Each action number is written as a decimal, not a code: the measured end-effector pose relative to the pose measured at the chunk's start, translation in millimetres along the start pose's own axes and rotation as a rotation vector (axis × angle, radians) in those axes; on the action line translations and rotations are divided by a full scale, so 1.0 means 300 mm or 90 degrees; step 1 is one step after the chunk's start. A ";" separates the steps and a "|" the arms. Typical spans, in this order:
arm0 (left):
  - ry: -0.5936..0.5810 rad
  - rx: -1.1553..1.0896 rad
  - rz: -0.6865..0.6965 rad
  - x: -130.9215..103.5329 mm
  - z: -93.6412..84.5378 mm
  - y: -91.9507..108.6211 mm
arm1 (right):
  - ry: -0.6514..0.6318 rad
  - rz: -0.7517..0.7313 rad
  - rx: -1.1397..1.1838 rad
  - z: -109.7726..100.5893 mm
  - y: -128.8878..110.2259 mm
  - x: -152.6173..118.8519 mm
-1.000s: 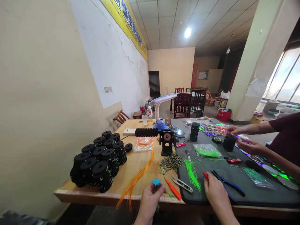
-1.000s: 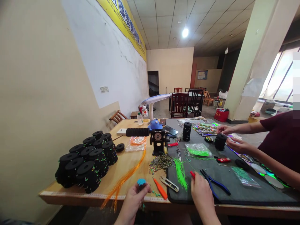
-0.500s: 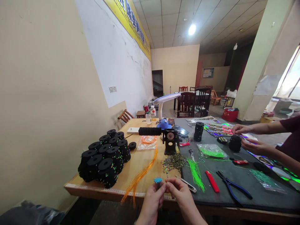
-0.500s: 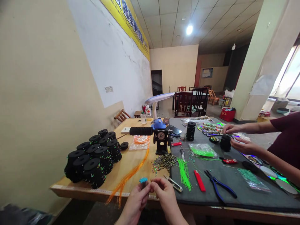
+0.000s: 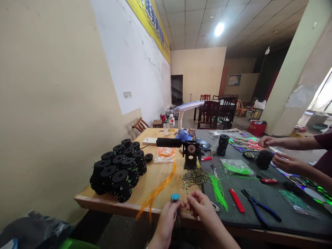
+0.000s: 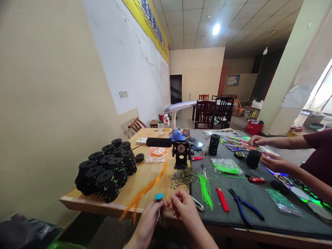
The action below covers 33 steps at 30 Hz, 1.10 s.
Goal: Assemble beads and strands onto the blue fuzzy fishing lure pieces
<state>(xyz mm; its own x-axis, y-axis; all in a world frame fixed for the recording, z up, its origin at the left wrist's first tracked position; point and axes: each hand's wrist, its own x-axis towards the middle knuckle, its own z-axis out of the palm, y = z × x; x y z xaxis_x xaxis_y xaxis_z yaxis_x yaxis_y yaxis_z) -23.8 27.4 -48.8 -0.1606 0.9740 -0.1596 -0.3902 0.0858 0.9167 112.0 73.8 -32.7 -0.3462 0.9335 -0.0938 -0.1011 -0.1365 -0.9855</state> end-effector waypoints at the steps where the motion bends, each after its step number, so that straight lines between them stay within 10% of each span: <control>1: -0.015 -0.007 0.006 -0.001 0.001 0.002 | -0.004 0.001 -0.021 0.004 -0.001 0.004; 17: -0.096 0.107 0.027 -0.012 0.020 0.034 | -0.003 -0.044 -0.012 0.016 -0.001 0.028; 33: -0.006 -0.055 -0.066 -0.009 0.034 0.010 | -0.002 -0.156 -0.191 -0.020 0.034 -0.006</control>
<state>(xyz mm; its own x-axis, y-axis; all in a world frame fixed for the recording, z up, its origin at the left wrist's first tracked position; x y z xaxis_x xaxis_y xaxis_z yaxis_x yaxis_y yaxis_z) -15.3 27.3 -41.9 -0.1073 0.9625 -0.2490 -0.4810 0.1689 0.8603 117.3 72.8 -43.6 -0.3491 0.9251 0.1495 0.0963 0.1941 -0.9762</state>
